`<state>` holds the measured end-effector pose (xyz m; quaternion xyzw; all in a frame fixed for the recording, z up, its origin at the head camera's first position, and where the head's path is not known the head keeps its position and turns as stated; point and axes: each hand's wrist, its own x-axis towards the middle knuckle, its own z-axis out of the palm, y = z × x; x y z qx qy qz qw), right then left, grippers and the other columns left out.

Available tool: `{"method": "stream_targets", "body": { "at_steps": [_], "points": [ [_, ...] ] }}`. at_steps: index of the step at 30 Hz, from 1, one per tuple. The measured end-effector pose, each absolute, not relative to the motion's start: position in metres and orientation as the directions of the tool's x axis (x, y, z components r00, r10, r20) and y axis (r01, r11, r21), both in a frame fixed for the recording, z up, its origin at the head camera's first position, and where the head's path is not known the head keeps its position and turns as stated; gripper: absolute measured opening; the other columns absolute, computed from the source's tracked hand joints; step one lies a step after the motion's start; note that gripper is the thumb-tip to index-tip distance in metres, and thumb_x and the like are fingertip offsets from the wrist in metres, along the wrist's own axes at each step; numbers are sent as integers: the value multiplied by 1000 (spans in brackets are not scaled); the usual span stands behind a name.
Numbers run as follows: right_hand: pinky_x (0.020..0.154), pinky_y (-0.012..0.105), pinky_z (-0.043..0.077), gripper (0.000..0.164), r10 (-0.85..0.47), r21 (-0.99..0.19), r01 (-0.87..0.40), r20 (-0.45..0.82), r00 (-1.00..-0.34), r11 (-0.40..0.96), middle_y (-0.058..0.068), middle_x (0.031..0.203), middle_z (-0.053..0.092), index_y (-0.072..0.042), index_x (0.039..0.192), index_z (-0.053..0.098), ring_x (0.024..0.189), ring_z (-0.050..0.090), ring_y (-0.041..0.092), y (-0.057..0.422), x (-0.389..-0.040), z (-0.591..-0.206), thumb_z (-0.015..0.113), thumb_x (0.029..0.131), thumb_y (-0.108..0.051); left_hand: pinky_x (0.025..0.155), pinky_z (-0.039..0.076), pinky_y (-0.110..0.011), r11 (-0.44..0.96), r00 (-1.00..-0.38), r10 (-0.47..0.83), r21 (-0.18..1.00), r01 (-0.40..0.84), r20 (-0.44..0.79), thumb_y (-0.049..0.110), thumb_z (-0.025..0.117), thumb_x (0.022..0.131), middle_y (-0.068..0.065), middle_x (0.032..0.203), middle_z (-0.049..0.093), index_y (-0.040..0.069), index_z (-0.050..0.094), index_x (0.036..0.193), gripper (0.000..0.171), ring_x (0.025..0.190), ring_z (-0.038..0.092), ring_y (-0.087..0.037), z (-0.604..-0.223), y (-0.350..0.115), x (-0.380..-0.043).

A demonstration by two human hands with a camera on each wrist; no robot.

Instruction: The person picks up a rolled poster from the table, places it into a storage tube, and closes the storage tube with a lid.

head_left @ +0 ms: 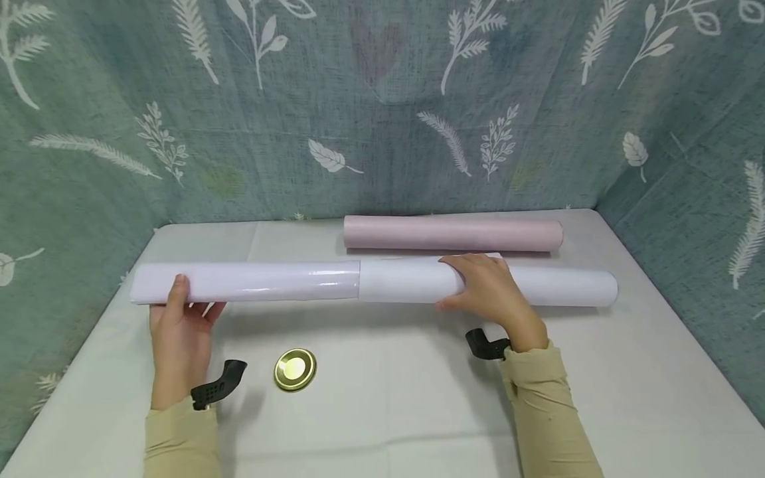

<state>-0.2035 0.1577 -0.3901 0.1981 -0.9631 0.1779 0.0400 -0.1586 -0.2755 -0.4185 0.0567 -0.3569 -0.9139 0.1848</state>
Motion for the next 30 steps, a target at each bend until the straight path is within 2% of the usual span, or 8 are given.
{"method": "stream_targets", "body": {
  "at_steps": [4,8,18,24,30],
  "points": [
    [90,49,24,79,-367,-315,-396,149,-918,862,1,121,53,-24,125,50,113,44,24,157,-203,-390,74,57,-58,77,49,-41,-726,-962,-266,646,237,55,5,55,88,-9,113,44,12,35,123,41,91,57,-25,-419,-262,-165],
    [91,49,24,79,-362,-325,-398,166,-917,858,1,120,54,-24,125,50,111,45,24,157,-203,-389,74,58,-57,79,47,-43,-725,-970,-237,653,217,60,1,55,87,-9,117,40,15,34,124,45,94,56,-26,-420,-250,-169],
    [90,50,25,78,-362,-310,-394,159,-919,865,2,121,53,-24,125,50,113,44,24,155,-203,-392,74,58,-56,73,50,-39,-708,-959,-283,671,221,17,-6,57,83,-9,113,42,16,34,122,50,91,56,-24,-419,-245,-171],
    [89,49,26,77,-373,-305,-398,138,-917,865,1,120,54,-24,124,50,111,46,23,154,-203,-395,74,58,-56,72,51,-38,-668,-945,-326,707,231,1,-5,58,82,-8,115,39,22,31,124,56,92,54,-23,-415,-245,-171],
    [88,48,27,77,-385,-298,-412,148,-911,861,0,118,55,-24,124,51,107,47,23,153,-204,-394,75,57,-56,73,50,-39,-650,-935,-354,721,241,-7,-2,61,81,-8,114,40,22,31,123,57,91,55,-23,-412,-244,-171]
  ]
}}
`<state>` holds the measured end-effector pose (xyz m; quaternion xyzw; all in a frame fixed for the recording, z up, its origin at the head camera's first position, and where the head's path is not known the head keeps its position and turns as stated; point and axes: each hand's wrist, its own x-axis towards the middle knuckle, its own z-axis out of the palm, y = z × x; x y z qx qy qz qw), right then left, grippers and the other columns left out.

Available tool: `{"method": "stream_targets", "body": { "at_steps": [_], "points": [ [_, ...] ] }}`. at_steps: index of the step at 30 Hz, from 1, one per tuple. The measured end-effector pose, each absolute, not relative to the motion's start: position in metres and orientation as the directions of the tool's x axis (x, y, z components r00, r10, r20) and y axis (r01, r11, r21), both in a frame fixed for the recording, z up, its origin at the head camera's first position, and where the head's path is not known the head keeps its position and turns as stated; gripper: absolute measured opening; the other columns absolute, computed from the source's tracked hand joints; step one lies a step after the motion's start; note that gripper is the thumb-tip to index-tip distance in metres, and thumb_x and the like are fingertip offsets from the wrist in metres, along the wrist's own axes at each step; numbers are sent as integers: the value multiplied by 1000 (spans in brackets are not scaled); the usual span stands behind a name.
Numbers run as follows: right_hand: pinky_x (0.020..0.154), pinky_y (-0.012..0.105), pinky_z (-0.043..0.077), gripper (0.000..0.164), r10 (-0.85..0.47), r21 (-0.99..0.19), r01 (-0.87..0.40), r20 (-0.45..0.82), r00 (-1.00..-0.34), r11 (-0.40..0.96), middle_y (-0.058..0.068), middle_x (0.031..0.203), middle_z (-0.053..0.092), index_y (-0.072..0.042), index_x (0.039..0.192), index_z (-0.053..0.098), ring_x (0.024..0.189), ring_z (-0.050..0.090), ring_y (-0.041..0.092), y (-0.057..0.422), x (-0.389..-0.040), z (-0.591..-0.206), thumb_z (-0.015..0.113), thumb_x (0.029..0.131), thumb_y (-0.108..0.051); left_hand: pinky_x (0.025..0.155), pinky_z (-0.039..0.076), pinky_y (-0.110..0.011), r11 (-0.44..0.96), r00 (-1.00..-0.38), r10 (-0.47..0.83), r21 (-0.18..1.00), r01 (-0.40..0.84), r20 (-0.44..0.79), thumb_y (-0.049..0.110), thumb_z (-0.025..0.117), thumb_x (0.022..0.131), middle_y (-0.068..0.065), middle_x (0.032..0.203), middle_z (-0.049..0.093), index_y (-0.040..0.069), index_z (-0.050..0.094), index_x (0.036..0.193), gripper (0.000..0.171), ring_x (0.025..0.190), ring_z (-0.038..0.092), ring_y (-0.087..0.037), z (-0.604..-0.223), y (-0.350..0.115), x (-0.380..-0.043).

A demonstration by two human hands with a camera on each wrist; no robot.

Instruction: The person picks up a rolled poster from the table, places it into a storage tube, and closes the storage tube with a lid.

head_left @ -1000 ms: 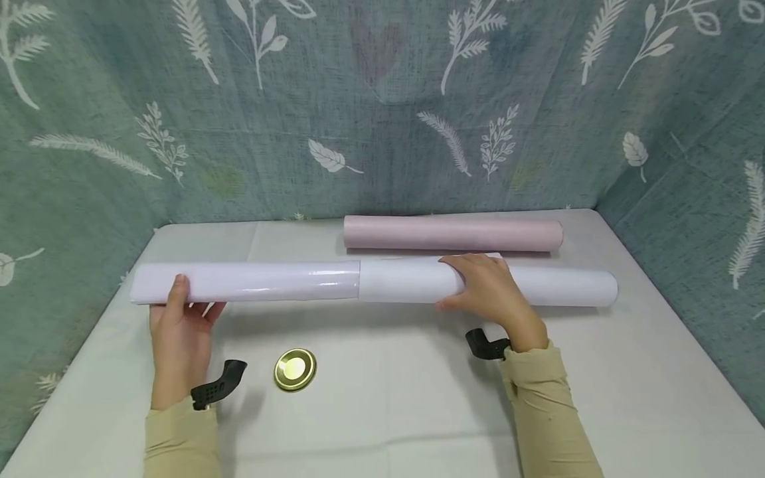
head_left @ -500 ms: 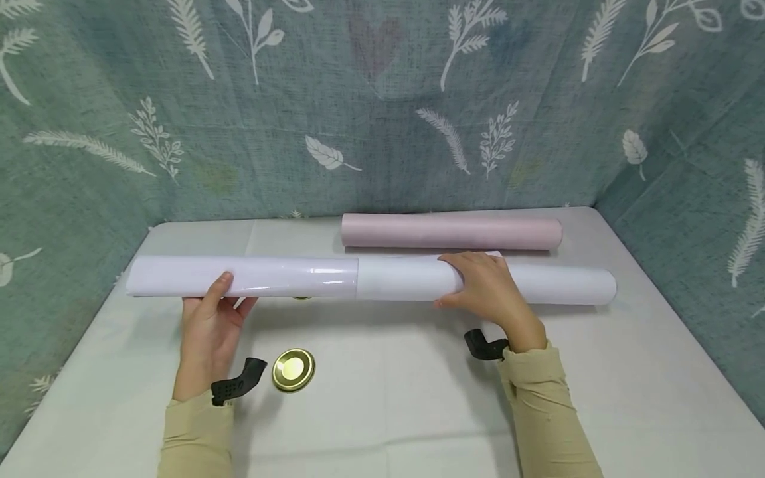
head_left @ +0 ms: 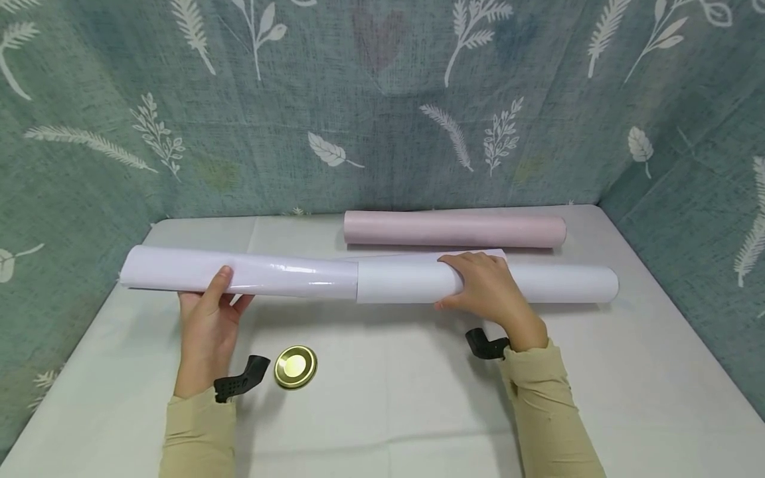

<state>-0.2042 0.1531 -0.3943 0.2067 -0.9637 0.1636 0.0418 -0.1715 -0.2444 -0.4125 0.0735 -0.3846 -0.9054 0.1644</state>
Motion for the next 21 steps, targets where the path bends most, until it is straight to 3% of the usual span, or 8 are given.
{"method": "stream_targets", "body": {
  "at_steps": [6,12,21],
  "points": [
    [90,49,25,78,-375,-309,-403,146,-915,862,1,120,54,-23,125,50,111,45,24,154,-204,-392,75,58,-55,73,50,-40,-662,-942,-332,699,270,49,-5,58,83,-9,112,42,20,31,123,55,88,56,-24,-413,-242,-172],
    [92,49,24,79,-351,-316,-393,184,-918,863,0,121,53,-23,125,50,113,44,23,154,-203,-391,76,57,-54,74,48,-45,-690,-968,-242,689,223,70,-5,54,85,-11,106,50,12,35,121,44,82,62,-27,-418,-242,-171],
    [91,47,25,82,-354,-307,-398,191,-916,864,-1,122,52,-25,126,49,112,44,22,155,-203,-391,71,57,-62,71,50,-42,-701,-971,-223,678,222,88,-7,53,85,-12,102,52,9,36,118,40,81,62,-26,-419,-242,-170]
  ]
}}
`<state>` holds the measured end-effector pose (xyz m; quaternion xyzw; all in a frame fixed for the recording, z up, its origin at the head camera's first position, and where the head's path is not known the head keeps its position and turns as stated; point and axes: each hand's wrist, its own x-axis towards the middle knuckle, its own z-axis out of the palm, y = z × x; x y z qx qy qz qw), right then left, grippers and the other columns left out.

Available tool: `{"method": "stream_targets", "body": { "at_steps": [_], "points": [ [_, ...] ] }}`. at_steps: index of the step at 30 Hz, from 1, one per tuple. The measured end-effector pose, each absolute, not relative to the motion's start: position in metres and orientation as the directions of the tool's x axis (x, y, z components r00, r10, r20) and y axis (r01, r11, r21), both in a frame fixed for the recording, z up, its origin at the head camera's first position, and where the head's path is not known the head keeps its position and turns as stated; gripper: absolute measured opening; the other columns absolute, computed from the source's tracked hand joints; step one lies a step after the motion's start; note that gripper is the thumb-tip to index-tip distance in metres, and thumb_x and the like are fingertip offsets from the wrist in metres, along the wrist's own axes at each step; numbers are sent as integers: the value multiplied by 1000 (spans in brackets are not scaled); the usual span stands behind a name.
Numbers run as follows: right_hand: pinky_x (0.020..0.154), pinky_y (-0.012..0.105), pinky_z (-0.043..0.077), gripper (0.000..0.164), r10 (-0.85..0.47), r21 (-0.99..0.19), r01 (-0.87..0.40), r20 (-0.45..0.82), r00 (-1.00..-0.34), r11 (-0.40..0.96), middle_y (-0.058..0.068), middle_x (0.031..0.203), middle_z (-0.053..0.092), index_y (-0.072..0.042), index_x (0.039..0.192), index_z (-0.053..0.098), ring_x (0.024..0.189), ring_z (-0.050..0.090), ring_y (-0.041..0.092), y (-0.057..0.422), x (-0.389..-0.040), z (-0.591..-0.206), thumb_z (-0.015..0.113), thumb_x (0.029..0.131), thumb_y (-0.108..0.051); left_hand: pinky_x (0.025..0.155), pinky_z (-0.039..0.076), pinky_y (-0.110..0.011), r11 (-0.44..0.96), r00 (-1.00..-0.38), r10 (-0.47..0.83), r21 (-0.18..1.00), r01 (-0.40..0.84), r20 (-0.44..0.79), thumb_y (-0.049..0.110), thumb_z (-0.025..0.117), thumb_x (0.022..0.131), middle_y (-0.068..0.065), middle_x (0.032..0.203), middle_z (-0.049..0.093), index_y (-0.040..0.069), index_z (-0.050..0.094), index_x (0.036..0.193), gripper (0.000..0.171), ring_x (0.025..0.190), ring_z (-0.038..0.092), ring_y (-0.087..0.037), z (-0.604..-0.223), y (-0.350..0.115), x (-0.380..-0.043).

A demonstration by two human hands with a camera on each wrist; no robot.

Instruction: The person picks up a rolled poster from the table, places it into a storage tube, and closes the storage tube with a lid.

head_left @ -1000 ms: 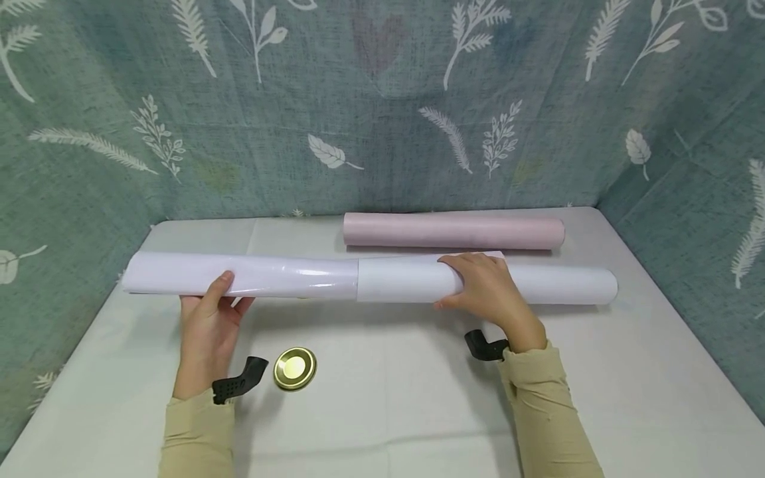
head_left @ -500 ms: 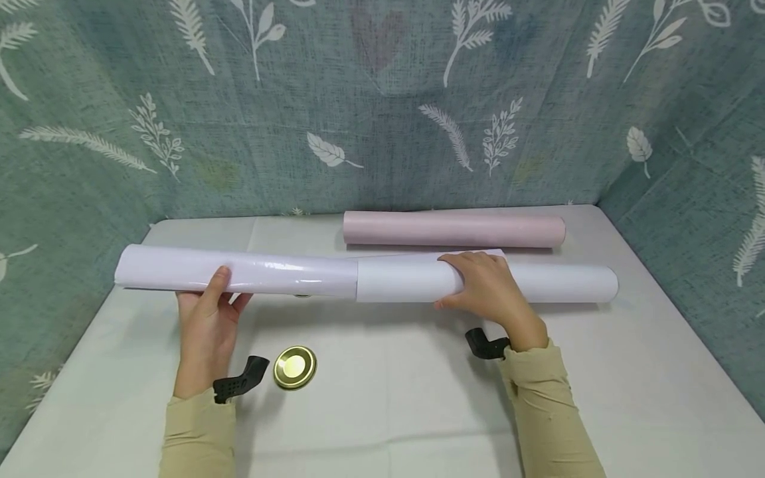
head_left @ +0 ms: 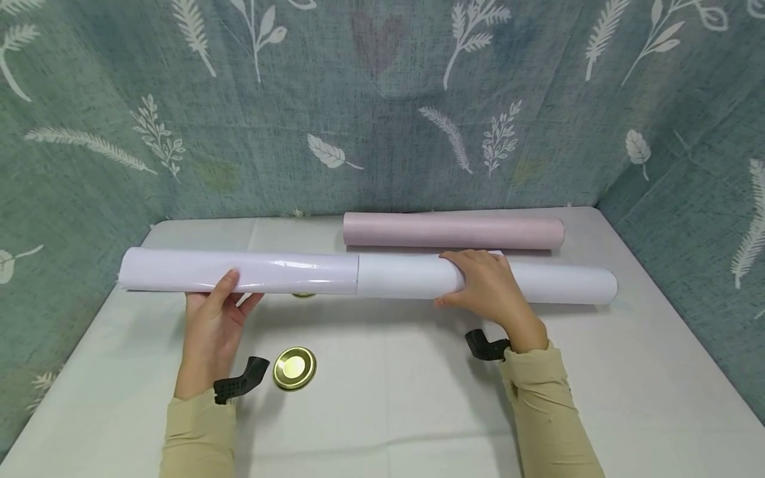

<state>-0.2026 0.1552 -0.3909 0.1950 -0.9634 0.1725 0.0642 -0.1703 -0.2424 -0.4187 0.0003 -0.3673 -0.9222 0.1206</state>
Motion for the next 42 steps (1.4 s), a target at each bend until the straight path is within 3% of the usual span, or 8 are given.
{"method": "stream_targets", "body": {
  "at_steps": [13,20,27,31,35,42],
  "points": [
    [93,49,23,80,-351,-304,-389,174,-920,870,1,122,51,-25,127,48,114,42,23,153,-204,-390,75,58,-55,74,50,-40,-707,-972,-193,667,234,136,-1,51,88,-11,100,54,4,43,113,27,88,59,-24,-419,-241,-168],
    [92,48,25,78,-335,-322,-388,208,-919,864,0,121,52,-26,125,49,111,44,23,155,-203,-389,74,58,-57,87,39,-53,-803,-975,15,584,119,220,8,42,94,-14,110,55,6,45,115,21,100,55,-33,-425,-242,-168],
    [89,45,26,77,-330,-335,-395,236,-914,855,-3,120,53,-27,123,50,110,44,22,156,-203,-387,74,57,-58,94,19,-64,-802,-891,241,596,40,384,12,42,95,-19,126,46,4,43,125,31,118,38,-42,-428,-228,-170],
    [88,45,27,78,-339,-339,-404,236,-911,850,-3,119,53,-28,123,50,110,45,21,156,-202,-386,70,56,-63,94,17,-65,-759,-845,324,650,37,426,12,44,94,-19,127,44,1,40,129,37,119,36,-42,-427,-218,-172],
    [89,46,26,81,-342,-334,-407,238,-909,850,-3,120,53,-28,123,50,110,45,22,157,-202,-385,66,56,-69,93,18,-65,-748,-842,345,663,19,414,11,47,93,-16,124,48,3,44,124,33,118,38,-40,-428,-213,-172],
    [92,46,25,80,-377,-325,-425,202,-904,845,-1,121,52,-25,126,49,111,44,23,155,-202,-383,70,58,-62,93,21,-64,-714,-839,383,701,-3,386,8,46,92,-16,126,47,3,45,124,32,121,36,-37,-431,-209,-173]
  ]
}}
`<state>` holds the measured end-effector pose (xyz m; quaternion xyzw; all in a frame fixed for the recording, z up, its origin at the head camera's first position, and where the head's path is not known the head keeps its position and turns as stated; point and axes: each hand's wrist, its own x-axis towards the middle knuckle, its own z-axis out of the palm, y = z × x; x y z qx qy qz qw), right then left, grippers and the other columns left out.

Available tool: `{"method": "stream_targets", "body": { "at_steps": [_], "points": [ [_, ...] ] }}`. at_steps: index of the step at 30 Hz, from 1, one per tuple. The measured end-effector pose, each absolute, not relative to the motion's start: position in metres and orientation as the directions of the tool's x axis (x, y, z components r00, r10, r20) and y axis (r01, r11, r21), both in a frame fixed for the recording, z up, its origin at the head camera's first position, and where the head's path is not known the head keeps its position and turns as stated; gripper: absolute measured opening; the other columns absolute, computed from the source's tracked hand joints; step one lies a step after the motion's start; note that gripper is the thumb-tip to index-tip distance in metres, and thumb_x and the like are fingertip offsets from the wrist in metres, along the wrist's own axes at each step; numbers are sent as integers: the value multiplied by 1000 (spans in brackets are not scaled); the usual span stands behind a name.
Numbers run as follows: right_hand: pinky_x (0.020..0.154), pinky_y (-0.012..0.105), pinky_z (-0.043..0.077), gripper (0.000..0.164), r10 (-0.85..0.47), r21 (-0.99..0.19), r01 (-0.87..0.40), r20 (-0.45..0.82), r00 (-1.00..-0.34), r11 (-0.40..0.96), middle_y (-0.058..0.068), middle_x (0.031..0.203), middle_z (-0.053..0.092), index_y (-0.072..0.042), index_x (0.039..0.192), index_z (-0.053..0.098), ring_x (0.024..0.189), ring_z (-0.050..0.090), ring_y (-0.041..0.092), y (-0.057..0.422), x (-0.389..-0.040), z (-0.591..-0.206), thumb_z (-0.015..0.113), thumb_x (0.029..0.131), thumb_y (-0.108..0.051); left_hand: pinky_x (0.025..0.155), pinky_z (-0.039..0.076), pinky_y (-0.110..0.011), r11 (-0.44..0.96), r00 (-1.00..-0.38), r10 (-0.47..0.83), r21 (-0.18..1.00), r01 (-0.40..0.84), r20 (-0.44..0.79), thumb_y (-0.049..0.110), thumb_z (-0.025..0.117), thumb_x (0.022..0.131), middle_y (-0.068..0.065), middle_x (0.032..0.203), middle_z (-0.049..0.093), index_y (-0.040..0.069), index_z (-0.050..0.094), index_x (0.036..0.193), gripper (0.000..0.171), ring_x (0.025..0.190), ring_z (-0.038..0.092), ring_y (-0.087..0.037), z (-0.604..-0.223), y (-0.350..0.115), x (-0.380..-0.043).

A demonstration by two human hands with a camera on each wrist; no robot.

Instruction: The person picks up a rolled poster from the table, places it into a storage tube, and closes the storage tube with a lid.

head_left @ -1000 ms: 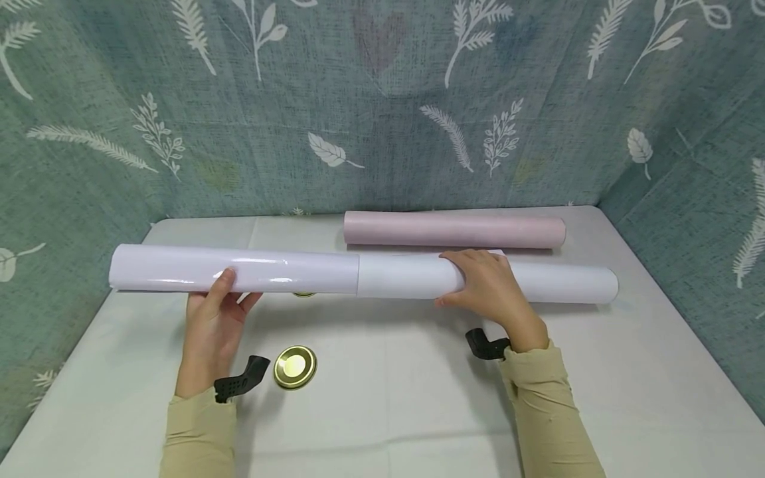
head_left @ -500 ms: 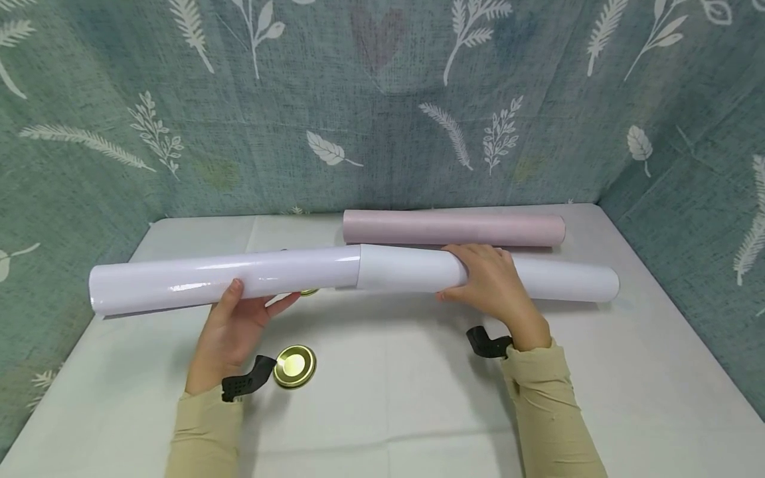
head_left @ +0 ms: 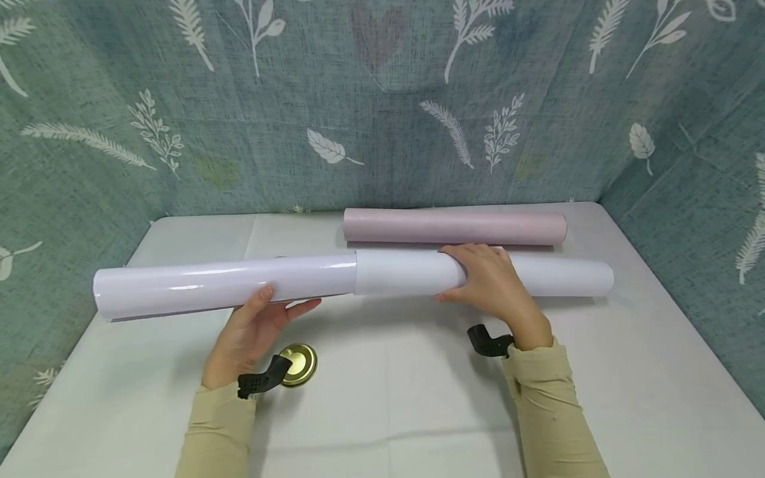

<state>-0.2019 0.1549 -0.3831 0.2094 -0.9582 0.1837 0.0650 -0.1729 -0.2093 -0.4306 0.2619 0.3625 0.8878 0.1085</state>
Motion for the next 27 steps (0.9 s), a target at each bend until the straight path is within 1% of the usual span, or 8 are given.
{"method": "stream_targets", "body": {
  "at_steps": [3,8,12,15,19,21,23,27],
  "points": [
    [90,45,26,81,-396,-318,-438,190,-898,841,-1,121,52,-25,126,48,110,45,23,153,-203,-383,71,57,-62,93,20,-64,-686,-822,415,728,-1,390,6,44,93,-16,126,46,1,43,125,32,121,36,-37,-431,-204,-174],
    [88,44,26,81,-401,-316,-446,201,-894,837,-2,120,53,-26,125,50,109,46,22,152,-203,-384,72,56,-62,92,21,-65,-668,-811,428,744,14,399,6,46,92,-15,125,47,1,42,125,33,120,38,-37,-432,-198,-176],
    [88,44,27,83,-399,-321,-447,206,-893,835,-2,119,53,-26,125,50,109,46,21,152,-202,-386,69,55,-65,92,21,-65,-662,-807,434,750,15,399,6,48,91,-14,125,47,2,43,124,33,120,37,-35,-432,-199,-177],
    [87,44,27,84,-399,-319,-447,206,-894,836,-2,120,53,-26,125,50,110,45,21,152,-202,-386,67,54,-69,93,21,-63,-640,-821,436,769,5,368,8,51,91,-12,125,47,4,45,121,31,121,36,-33,-432,-200,-177],
    [88,44,27,85,-397,-318,-443,200,-896,838,-2,120,53,-26,125,50,111,44,21,151,-202,-386,67,54,-69,97,20,-60,-633,-858,399,774,-1,324,18,49,92,-10,125,46,8,45,121,30,122,35,-30,-434,-202,-176],
    [89,45,27,85,-394,-316,-439,198,-898,841,-2,120,53,-26,125,49,111,44,21,151,-202,-386,67,54,-69,98,21,-57,-655,-884,346,755,11,313,23,49,92,-8,125,45,8,42,125,36,122,35,-28,-435,-204,-176],
    [89,45,27,84,-388,-318,-433,199,-900,843,-2,120,53,-26,125,49,111,44,21,150,-202,-387,67,55,-68,99,25,-52,-673,-907,290,739,35,307,30,50,91,-9,129,41,8,35,132,49,123,33,-26,-435,-205,-177],
    [90,46,26,83,-383,-315,-430,201,-902,846,-2,121,52,-26,126,49,112,44,22,148,-202,-388,68,56,-67,98,32,-41,-717,-938,189,693,71,291,44,55,85,-11,132,36,8,26,138,71,123,34,-24,-436,-206,-178]
  ]
}}
